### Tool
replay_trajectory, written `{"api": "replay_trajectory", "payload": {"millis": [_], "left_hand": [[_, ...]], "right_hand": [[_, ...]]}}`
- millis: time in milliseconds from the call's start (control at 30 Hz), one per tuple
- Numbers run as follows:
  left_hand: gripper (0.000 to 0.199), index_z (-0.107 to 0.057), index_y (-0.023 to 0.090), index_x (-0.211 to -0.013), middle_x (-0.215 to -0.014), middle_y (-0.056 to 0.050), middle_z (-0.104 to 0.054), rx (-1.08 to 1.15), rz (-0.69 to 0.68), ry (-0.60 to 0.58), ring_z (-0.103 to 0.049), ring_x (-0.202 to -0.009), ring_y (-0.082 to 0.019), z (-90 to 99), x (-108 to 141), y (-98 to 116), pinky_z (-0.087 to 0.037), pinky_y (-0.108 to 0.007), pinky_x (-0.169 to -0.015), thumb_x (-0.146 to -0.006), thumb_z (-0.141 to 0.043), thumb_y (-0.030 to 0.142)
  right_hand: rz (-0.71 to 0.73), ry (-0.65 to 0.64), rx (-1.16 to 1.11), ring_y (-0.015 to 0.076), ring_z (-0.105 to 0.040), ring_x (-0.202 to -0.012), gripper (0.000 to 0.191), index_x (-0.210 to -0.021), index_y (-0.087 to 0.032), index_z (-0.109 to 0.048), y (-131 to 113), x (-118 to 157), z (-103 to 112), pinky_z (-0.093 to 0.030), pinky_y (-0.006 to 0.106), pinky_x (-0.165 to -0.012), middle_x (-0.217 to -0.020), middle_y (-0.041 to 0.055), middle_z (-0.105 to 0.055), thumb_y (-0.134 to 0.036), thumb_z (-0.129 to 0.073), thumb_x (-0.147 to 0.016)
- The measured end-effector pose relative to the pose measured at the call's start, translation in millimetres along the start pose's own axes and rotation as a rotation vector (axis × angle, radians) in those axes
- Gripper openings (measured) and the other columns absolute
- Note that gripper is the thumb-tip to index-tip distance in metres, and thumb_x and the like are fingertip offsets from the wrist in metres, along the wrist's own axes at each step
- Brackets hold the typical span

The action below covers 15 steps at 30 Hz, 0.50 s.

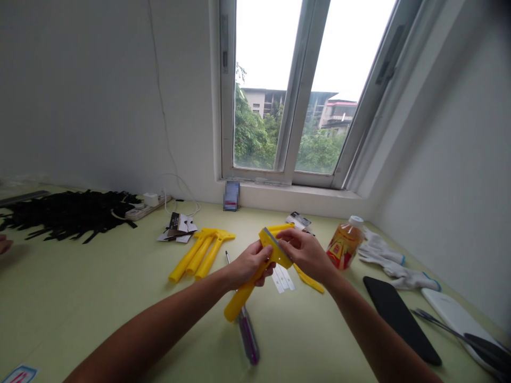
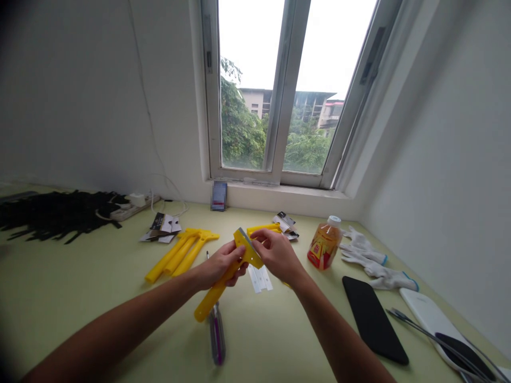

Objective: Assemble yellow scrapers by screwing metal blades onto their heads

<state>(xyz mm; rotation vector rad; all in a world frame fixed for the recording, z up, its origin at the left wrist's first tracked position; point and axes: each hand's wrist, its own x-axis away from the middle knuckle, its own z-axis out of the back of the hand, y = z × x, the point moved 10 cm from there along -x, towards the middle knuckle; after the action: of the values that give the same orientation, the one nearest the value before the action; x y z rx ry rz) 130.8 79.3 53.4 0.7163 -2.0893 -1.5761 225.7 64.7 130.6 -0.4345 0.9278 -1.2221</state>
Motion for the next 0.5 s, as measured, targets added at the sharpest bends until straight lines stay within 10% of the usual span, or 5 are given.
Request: {"api": "replay_trajectory", "payload": {"millis": [500], "left_hand": [[0.042, -0.046, 0.020, -0.104, -0.071, 0.003, -0.046, -0.119, -0.029, -0.023, -0.043, -0.049, -0.007, -6.4, 5.5, 17.2, -0.034, -0.017, -0.040, -0.085, -0.056, 0.056]], "right_hand": [[0.012, -0.046, -0.042, 0.0217, -0.067, -0.074, 0.036, -0.110, -0.018, -0.064, -2.1, 5.7, -0.7, -0.057, 0.034, -0.065, -0.085, 0.0076, -0.071, -0.040, -0.062, -0.082]]}}
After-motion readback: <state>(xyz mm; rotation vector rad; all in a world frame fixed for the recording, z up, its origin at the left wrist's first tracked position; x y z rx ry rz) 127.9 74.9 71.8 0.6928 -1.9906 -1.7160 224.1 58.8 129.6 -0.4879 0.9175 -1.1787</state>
